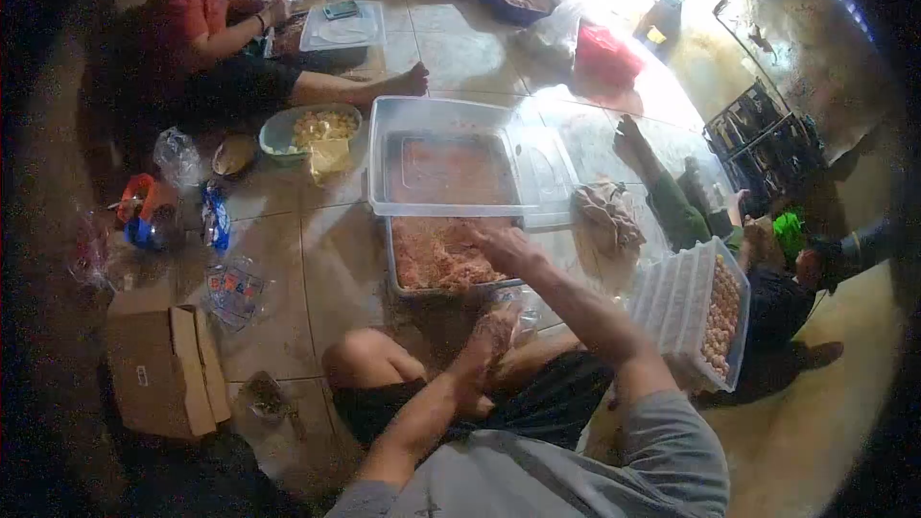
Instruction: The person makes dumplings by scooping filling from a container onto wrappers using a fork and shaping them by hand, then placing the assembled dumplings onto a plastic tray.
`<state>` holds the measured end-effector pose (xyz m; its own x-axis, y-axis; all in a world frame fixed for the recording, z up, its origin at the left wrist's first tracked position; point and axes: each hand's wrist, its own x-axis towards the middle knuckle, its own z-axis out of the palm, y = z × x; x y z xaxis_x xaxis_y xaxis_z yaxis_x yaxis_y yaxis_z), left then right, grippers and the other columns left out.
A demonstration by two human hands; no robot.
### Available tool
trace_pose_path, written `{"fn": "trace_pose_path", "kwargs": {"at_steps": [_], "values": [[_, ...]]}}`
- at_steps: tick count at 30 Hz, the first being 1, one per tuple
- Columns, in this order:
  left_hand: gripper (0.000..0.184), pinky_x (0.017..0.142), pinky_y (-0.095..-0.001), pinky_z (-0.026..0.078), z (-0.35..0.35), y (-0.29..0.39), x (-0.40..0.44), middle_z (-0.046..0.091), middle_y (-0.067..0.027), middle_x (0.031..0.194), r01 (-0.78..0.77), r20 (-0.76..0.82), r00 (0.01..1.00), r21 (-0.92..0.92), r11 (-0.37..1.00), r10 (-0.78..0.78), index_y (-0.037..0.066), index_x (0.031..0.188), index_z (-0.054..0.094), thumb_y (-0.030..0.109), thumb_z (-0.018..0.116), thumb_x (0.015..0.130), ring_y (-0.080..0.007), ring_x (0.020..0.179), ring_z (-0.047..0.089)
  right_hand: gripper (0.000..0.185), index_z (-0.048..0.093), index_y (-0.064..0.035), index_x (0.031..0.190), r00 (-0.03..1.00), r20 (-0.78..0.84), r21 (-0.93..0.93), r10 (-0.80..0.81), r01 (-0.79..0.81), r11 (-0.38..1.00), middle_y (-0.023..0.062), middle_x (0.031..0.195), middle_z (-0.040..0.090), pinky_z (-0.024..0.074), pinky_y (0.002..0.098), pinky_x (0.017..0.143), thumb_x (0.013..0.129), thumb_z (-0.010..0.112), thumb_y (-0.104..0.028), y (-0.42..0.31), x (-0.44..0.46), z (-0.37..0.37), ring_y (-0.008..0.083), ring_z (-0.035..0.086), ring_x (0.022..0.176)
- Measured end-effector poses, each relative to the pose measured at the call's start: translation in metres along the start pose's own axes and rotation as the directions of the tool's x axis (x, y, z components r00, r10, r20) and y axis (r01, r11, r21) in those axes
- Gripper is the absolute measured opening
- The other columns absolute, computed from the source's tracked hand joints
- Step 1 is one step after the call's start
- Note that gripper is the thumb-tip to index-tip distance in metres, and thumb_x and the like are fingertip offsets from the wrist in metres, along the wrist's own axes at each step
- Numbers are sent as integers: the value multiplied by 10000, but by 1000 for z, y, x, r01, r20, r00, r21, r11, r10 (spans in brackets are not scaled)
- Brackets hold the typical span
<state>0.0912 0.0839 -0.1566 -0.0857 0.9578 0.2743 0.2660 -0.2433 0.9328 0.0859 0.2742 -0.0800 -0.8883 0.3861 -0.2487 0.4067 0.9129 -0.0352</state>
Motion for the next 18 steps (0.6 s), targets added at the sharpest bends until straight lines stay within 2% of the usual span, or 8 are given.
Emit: {"fn": "trace_pose_path", "kwargs": {"at_steps": [2, 3, 4, 8, 10, 11, 13, 18], "values": [[315, 746, -464, 520, -10, 10, -1, 647, -233, 927, -162, 10, 986, -109, 981, 164, 5, 1130, 577, 152, 644, 860, -384, 877, 660, 398, 520, -95, 1303, 992, -73, -104, -107, 99, 990, 165, 1118, 638, 531, 451, 824, 905, 530, -93, -6, 0, -18, 343, 661, 995], [320, 778, -450, 516, -4, 13, -1, 641, -235, 986, 8, 12, 1000, -39, 999, -8, 2, 1106, 581, 156, 668, 840, -382, 909, 652, 430, 510, -97, 1325, 979, -136, -133, -154, 136, 982, 163, 1124, 644, 539, 462, 813, 900, 517, -38, -14, -4, -39, 358, 661, 1000], [325, 809, -437, 512, -1, 16, -1, 635, -237, 1046, 179, 5, 984, 26, 984, -179, 0, 1082, 586, 160, 692, 820, -379, 941, 643, 335, 590, -96, 1227, 966, -154, -157, -207, 183, 971, 153, 1096, 633, 498, 466, 888, 898, 536, -61, -18, -9, -55, 335, 643, 1019], [321, 819, -428, 516, -12, 28, -4, 639, -222, 1070, 50, -26, 998, 68, 996, -49, 14, 1077, 588, 159, 697, 812, -372, 934, 636, 271, 636, -109, 1152, 971, -152, -85, -183, 172, 981, 141, 1051, 615, 448, 468, 938, 892, 560, -99, -17, 4, -55, 302, 632, 1006], [265, 778, -451, 529, -18, 29, -8, 675, -205, 977, 71, -125, 988, -166, 984, -92, 36, 1048, 607, 155, 670, 820, -390, 885, 660, 216, 647, -135, 1076, 900, -313, -251, -303, 230, 940, 115, 1017, 613, 428, 451, 898, 881, 573, -190, -24, 9, -55, 266, 625, 926], [265, 778, -451, 529, -18, 18, -13, 675, -205, 977, 71, -127, 988, -165, 984, -93, 36, 1048, 607, 155, 670, 820, -390, 885, 660, 216, 647, -135, 1076, 899, -313, -251, -306, 233, 940, 115, 1017, 613, 428, 451, 898, 881, 573, -190, -26, 12, -56, 266, 625, 926], [222, 746, -478, 532, -15, -10, -22, 690, -216, 924, 354, -154, 921, -50, 934, -357, 48, 1029, 621, 157, 643, 837, -405, 870, 678, 189, 654, -124, 1028, 935, -237, -234, -265, 210, 949, 108, 986, 614, 432, 437, 889, 870, 582, -197, -30, 18, -61, 248, 612, 921], [225, 767, -466, 537, -8, -15, -16, 680, -251, 947, 227, -152, 963, 8, 974, -223, 50, 1064, 630, 165, 614, 871, -414, 909, 679, 165, 638, -135, 1012, 835, -327, -283, -442, 360, 889, 59, 944, 624, 409, 417, 914, 859, 600, -186, -11, 49, -13, 219, 618, 967]]}}
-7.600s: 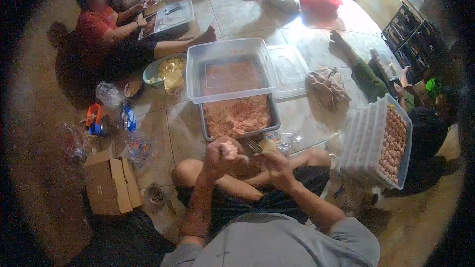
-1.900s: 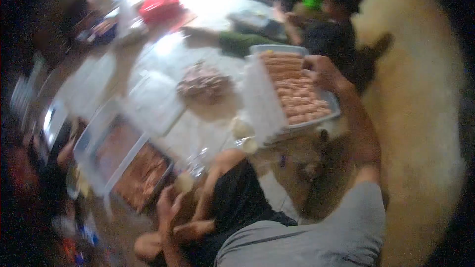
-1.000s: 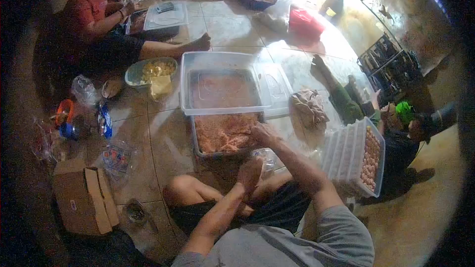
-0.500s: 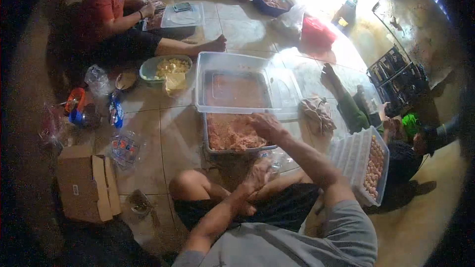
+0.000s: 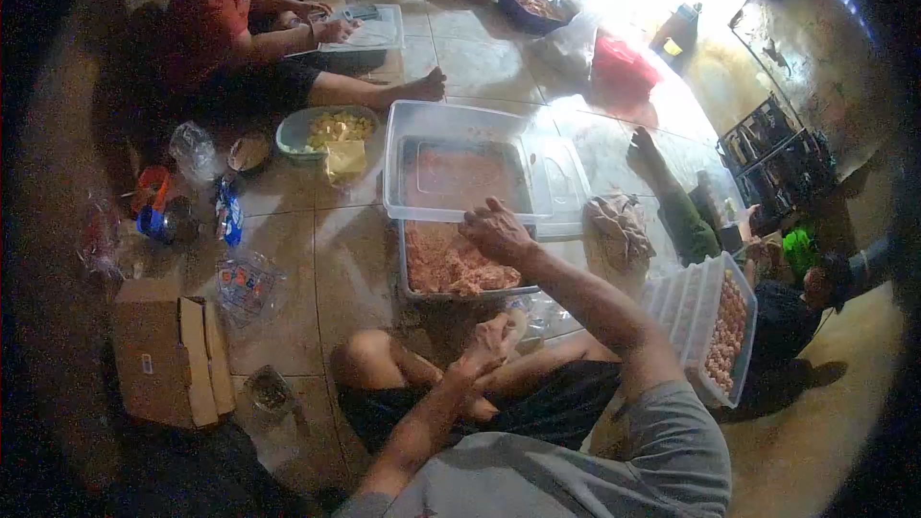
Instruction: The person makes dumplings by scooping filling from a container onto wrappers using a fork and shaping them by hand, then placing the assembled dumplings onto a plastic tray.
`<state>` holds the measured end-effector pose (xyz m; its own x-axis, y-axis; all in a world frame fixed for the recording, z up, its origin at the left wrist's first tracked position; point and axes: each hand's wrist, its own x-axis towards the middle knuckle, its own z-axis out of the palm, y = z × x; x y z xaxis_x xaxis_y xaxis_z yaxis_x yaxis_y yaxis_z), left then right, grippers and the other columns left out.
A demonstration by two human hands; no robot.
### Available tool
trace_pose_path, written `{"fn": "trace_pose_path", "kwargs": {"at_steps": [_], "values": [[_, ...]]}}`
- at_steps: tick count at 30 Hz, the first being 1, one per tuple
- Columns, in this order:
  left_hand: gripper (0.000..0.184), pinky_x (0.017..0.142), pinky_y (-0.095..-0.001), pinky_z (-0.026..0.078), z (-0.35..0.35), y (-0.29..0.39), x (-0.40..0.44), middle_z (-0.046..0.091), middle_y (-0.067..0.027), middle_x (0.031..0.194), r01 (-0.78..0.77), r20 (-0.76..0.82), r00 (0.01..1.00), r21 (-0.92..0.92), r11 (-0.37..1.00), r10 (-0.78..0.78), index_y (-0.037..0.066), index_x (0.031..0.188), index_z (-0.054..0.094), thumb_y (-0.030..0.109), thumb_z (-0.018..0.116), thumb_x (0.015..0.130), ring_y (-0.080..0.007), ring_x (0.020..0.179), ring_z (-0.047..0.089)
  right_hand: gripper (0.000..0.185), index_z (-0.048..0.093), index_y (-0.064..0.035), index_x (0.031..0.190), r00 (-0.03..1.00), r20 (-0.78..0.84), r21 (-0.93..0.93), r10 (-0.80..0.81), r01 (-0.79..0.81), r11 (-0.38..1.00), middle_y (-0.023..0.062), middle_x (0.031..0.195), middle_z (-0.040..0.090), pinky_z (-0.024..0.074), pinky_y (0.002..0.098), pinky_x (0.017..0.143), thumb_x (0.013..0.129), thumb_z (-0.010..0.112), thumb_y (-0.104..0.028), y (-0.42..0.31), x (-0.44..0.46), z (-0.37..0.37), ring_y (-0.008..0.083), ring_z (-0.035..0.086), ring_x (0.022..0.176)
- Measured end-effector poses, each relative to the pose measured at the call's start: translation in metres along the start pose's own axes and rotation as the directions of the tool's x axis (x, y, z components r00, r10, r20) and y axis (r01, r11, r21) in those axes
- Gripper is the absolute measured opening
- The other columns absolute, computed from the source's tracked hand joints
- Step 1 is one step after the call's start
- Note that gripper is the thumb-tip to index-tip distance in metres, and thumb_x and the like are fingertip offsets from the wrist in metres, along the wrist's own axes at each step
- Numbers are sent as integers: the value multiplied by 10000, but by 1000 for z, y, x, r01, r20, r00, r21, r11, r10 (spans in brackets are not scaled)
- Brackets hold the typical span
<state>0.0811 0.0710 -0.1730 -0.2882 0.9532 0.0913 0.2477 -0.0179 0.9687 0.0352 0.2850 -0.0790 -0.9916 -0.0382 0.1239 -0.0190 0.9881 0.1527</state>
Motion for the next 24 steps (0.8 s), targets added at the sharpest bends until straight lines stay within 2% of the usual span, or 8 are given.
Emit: {"fn": "trace_pose_path", "kwargs": {"at_steps": [2, 5, 9, 11, 15, 18, 23, 24], "values": [[240, 768, -460, 535, -2, 11, 0, 682, -241, 965, -26, 67, 997, -37, 999, 28, 53, 1095, 620, 159, 608, 881, -421, 912, 675, 149, 633, -149, 990, 997, -60, 54, -41, 44, 998, 30, 917, 622, 391, 409, 929, 843, 615, -157, -1, -4, 3, 208, 621, 985], [252, 772, -446, 529, -2, 12, -1, 685, -224, 979, 3, 77, 997, -37, 999, -1, 57, 1120, 608, 156, 600, 888, -405, 905, 678, 210, 635, -155, 1093, 944, 286, -71, -164, 191, 979, 32, 1016, 656, 370, 432, 1022, 910, 574, -236, -10, -12, -2, 227, 609, 1014], [278, 775, -435, 527, -10, 20, 0, 689, -207, 981, -79, 28, 996, -92, 993, 81, 53, 1131, 608, 180, 613, 883, -379, 887, 683, 289, 653, -188, 1160, 912, -16, 116, -410, 409, 905, 39, 1025, 658, 337, 475, 1050, 880, 601, -239, 13, -30, -22, 238, 613, 1015], [308, 804, -428, 518, -17, 30, 0, 682, -209, 996, 53, 146, 989, -121, 991, -35, 52, 1130, 606, 200, 637, 862, -359, 910, 679, 266, 664, -181, 1115, 917, 376, 167, -130, 71, 983, 42, 1017, 659, 330, 481, 1054, 858, 602, -211, 10, -21, -57, 241, 619, 1007], [344, 830, -424, 510, -16, 26, -5, 667, -223, 1040, 78, 190, 980, -77, 994, -62, 45, 1131, 599, 222, 660, 843, -373, 961, 663, 272, 642, -128, 1076, 910, 313, -149, 272, -236, 960, 80, 1039, 639, 355, 478, 982, 808, 616, -159, 6, -32, -47, 250, 610, 1026], [380, 817, -439, 509, -9, 21, -6, 656, -236, 1037, 58, 183, 981, 34, 998, -63, 38, 1145, 596, 200, 689, 814, -397, 977, 650, 291, 620, -92, 1079, 942, 106, -164, 319, -300, 940, 102, 1030, 622, 368, 470, 942, 793, 625, -146, 1, -60, 11, 274, 616, 1009], [372, 785, -473, 535, -10, 9, -7, 684, -229, 984, -106, 148, 984, 31, 994, 100, 18, 1092, 572, 167, 735, 792, -413, 919, 674, 280, 590, -97, 1077, 853, 222, -103, 471, -460, 882, 118, 995, 633, 377, 492, 934, 798, 598, -97, -31, -39, -72, 302, 628, 972], [372, 785, -473, 535, -11, 11, -7, 684, -229, 984, -101, 149, 984, 33, 994, 95, 18, 1092, 572, 167, 735, 792, -413, 919, 674, 261, 586, -95, 1058, 892, 189, 128, 410, -436, 891, 119, 995, 636, 381, 510, 922, 797, 590, -90, -30, -45, -83, 312, 625, 986]]}}
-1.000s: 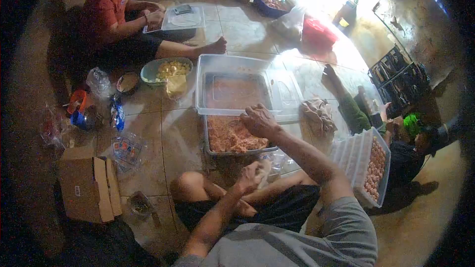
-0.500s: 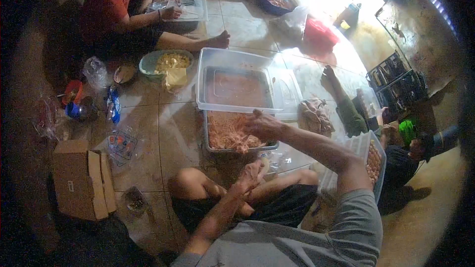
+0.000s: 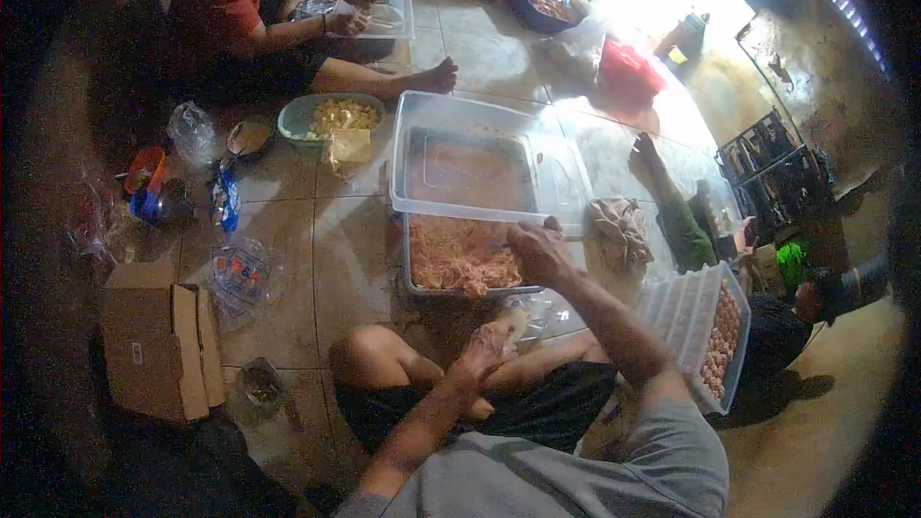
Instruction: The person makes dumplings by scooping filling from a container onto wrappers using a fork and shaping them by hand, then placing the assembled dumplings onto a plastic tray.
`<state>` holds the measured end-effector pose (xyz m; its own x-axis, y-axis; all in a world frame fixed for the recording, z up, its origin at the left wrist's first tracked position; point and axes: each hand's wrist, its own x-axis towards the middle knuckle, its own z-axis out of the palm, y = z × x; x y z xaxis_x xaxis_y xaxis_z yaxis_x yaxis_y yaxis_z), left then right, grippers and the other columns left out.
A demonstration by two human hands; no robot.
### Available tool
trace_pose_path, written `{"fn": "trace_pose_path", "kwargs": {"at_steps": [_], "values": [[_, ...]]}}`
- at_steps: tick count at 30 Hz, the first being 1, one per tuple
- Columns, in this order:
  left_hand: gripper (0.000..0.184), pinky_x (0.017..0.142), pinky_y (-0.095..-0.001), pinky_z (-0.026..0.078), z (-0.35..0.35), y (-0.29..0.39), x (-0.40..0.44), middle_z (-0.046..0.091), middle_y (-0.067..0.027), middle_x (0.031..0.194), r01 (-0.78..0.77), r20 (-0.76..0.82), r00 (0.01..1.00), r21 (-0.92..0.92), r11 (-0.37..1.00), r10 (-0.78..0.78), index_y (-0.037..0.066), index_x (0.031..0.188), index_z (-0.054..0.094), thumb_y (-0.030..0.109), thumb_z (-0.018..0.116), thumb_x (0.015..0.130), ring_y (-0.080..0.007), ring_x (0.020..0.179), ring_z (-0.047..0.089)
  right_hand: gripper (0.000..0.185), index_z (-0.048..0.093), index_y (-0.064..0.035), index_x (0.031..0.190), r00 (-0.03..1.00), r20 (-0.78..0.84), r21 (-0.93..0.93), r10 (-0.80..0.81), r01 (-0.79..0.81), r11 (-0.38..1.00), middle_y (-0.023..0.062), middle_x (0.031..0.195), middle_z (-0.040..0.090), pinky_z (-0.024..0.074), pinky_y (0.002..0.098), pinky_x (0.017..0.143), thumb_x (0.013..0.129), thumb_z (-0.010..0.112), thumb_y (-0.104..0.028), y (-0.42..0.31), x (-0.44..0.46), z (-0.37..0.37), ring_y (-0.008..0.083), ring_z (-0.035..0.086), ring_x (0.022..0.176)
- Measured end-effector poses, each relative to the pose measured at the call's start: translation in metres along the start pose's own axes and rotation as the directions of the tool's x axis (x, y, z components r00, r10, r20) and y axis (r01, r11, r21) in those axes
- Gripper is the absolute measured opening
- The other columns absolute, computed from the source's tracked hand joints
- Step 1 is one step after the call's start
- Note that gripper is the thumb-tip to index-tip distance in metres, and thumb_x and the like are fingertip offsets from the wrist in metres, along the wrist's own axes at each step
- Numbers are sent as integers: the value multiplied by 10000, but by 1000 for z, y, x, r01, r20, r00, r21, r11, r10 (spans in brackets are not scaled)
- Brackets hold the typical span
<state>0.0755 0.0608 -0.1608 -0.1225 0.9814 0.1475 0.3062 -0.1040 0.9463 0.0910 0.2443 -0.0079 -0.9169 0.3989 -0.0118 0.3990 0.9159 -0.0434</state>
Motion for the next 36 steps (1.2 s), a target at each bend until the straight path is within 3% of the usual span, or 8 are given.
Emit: {"fn": "trace_pose_path", "kwargs": {"at_steps": [3, 5, 7, 19, 21, 29, 31, 36], "values": [[374, 785, -481, 532, 1, 4, 6, 674, -232, 972, 103, 52, 993, -3, 995, -103, 22, 1081, 571, 171, 737, 780, -426, 908, 664, 197, 568, -77, 1001, 996, 58, 316, -70, 48, 948, 124, 1023, 643, 404, 529, 893, 804, 563, -64, -6, -20, -18, 345, 617, 1032], [394, 797, -482, 529, 13, -9, 14, 668, -241, 970, 103, 133, 985, 92, 990, -114, 16, 1084, 574, 176, 743, 766, -431, 923, 657, 251, 592, -84, 1060, 963, 222, 148, -153, 122, 981, 127, 1071, 651, 427, 508, 901, 810, 573, -78, -10, -29, -13, 354, 618, 1048], [397, 801, -480, 527, 17, -13, 10, 666, -246, 972, 48, 113, 992, 88, 995, -57, 12, 1077, 575, 179, 747, 761, -431, 934, 655, 325, 611, -105, 1125, 984, -7, 58, -177, 177, 982, 124, 1056, 653, 430, 475, 894, 801, 600, -99, 21, -37, 43, 342, 625, 1006], [364, 786, -486, 527, 6, -9, 1, 664, -265, 955, 99, 114, 987, 109, 989, -112, 15, 1070, 578, 166, 738, 780, -438, 929, 656, 174, 663, -83, 937, 984, -64, -143, 167, -175, 974, 136, 946, 687, 469, 480, 850, 763, 654, -90, -10, -9, -10, 313, 682, 921], [346, 777, -494, 529, 6, -4, 0, 665, -268, 961, 155, 132, 976, 131, 979, -172, 17, 1067, 575, 179, 724, 800, -441, 925, 656, 123, 688, -38, 876, 911, 310, -14, 272, -282, 959, 189, 923, 704, 512, 501, 823, 795, 611, -89, -24, -5, -7, 343, 690, 951], [455, 743, -506, 540, 19, -28, -11, 688, -243, 958, 9, 13, 1000, 179, 984, -12, 31, 1253, 541, 171, 676, 841, -440, 884, 673, 239, 725, -22, 934, 911, 170, 429, 375, -411, 805, 153, 793, 706, 530, 413, 672, 814, 725, -228, 19, -15, 107, 288, 688, 743], [479, 742, -504, 541, 27, -43, -7, 687, -236, 974, 64, 32, 997, 144, 987, -69, 32, 1278, 539, 173, 680, 842, -433, 890, 672, 280, 712, 8, 898, 829, 318, 676, 460, -538, 503, 79, 728, 667, 490, 352, 626, 836, 728, -264, 15, -33, 85, 190, 615, 672], [446, 745, -485, 544, 26, -38, -6, 689, -224, 993, -49, -38, 998, 92, 995, 53, 22, 1218, 586, 195, 713, 827, -423, 891, 668, 262, 694, 2, 885, 852, 140, 688, 505, -450, 569, 99, 750, 661, 501, 370, 653, 882, 665, -258, 16, -43, 41, 206, 631, 702]]}}
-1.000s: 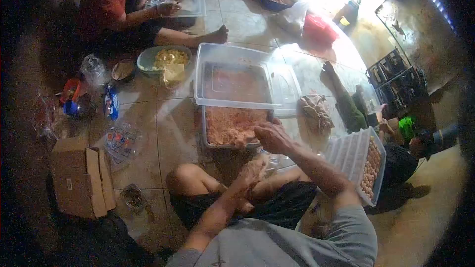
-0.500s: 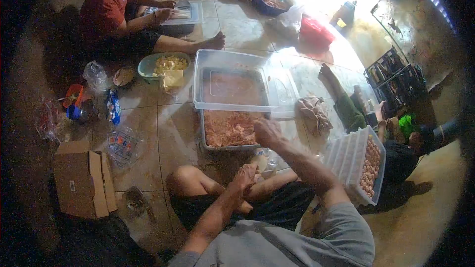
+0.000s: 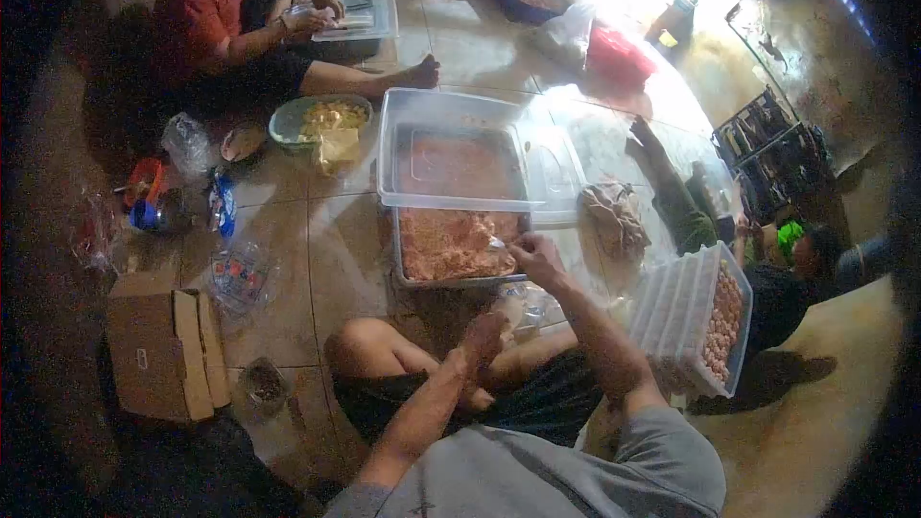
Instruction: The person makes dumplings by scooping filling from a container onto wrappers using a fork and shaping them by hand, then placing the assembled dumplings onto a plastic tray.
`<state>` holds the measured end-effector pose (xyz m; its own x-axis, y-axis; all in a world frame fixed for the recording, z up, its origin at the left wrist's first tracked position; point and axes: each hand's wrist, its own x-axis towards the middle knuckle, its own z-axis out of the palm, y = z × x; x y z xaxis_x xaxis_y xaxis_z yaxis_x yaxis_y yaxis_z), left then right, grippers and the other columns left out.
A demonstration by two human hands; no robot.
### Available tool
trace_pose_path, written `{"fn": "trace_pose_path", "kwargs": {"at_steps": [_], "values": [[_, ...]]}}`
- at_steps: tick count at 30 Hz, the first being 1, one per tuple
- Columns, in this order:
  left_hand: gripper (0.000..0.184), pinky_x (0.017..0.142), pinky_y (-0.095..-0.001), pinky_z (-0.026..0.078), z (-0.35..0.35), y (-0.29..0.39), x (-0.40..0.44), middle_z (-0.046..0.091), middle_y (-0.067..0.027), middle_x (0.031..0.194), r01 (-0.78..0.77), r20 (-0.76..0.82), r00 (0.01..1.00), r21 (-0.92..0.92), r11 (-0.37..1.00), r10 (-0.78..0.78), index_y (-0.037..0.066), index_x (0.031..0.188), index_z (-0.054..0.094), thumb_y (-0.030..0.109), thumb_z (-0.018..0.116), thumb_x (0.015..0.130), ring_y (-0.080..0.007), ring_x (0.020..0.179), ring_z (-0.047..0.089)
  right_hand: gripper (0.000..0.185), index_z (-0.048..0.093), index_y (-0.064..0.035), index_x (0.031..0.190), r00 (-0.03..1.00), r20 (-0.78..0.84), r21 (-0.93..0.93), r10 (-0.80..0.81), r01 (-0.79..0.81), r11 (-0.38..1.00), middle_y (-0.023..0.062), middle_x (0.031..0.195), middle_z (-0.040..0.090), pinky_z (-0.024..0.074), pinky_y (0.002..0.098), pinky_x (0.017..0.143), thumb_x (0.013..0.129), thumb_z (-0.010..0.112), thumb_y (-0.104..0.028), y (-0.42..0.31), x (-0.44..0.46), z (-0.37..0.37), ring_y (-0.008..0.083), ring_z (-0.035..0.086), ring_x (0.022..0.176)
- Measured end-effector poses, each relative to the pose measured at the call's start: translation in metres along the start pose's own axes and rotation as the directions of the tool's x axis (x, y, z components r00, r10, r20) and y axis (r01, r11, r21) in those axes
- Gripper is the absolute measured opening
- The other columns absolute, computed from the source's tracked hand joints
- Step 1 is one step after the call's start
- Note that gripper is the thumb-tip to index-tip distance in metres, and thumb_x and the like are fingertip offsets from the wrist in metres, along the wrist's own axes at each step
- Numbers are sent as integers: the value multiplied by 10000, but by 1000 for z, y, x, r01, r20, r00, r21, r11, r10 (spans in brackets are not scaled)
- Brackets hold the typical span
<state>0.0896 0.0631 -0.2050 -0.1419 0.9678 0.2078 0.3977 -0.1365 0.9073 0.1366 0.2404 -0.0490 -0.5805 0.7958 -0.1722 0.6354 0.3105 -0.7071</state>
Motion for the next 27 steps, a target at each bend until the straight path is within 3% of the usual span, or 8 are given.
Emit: {"fn": "trace_pose_path", "kwargs": {"at_steps": [3, 5, 9, 12, 14, 18, 21, 27], "values": [[341, 751, -463, 545, 5, -10, 9, 696, -219, 951, -171, 223, 968, 228, 959, 119, 16, 1092, 638, 207, 728, 823, -406, 886, 673, 223, 671, -37, 910, 975, -46, -457, -218, 174, 872, 159, 875, 684, 511, 451, 741, 901, 608, -250, -16, 5, -9, 344, 662, 823], [260, 746, -434, 546, 0, 4, 9, 704, -197, 922, 190, 130, 972, 50, 981, -195, 13, 987, 653, 211, 724, 834, -380, 897, 676, 211, 659, -53, 917, 967, -26, -463, -254, 214, 860, 168, 928, 677, 504, 471, 768, 906, 588, -252, -25, 9, -3, 382, 645, 878], [276, 750, -406, 546, -38, 51, 14, 711, -178, 912, 263, 64, 963, -19, 964, -262, 11, 1013, 668, 233, 709, 854, -329, 890, 684, 200, 639, -59, 925, 938, 9, -417, -347, 319, 851, 179, 986, 666, 504, 477, 786, 916, 556, -240, -29, 11, -1, 416, 630, 935], [289, 799, -386, 552, -74, 72, 24, 719, -155, 931, 266, 56, 963, -338, 903, -263, -29, 1059, 649, 234, 625, 939, -282, 866, 701, 160, 643, -31, 959, 950, -18, -109, -311, 307, 945, 149, 857, 664, 529, 411, 718, 926, 604, -183, -21, 3, -11, 279, 675, 811], [338, 821, -379, 551, -84, 75, 32, 711, -139, 962, 244, -45, 929, -672, 699, -367, -12, 1115, 639, 286, 625, 955, -259, 887, 688, 143, 651, -3, 1005, 976, -28, 52, -218, 219, 974, 93, 786, 658, 540, 310, 680, 913, 657, -112, -47, -22, -31, 140, 642, 735], [475, 871, -375, 546, -110, 74, 49, 684, -143, 1100, -84, -209, 826, -964, 253, -524, -2, 1181, 610, 418, 621, 958, -257, 977, 667, 137, 661, -8, 1031, 972, -79, 230, -223, 235, 944, 162, 879, 684, 523, 331, 697, 906, 618, -44, -38, -55, -37, 204, 667, 770], [727, 945, -383, 500, -128, 66, 62, 615, -123, 1292, 44, 76, 992, -957, -286, -100, 28, 1310, 546, 643, 536, 922, -248, 1139, 601, 170, 636, -18, 1012, 833, -269, 11, -483, 504, 864, 158, 870, 629, 506, 384, 674, 868, 576, 49, -38, -82, -26, 298, 642, 758], [945, 1129, -516, 356, -135, 131, 58, 531, -275, 1362, -74, -1, 949, -973, -218, -316, -110, 1347, 452, 726, 426, 908, -390, 1264, 521, 202, 608, -25, 1017, 808, -273, 135, -522, 570, 811, 167, 897, 574, 503, 423, 686, 837, 568, 57, -19, -102, 0, 374, 608, 785]]}}
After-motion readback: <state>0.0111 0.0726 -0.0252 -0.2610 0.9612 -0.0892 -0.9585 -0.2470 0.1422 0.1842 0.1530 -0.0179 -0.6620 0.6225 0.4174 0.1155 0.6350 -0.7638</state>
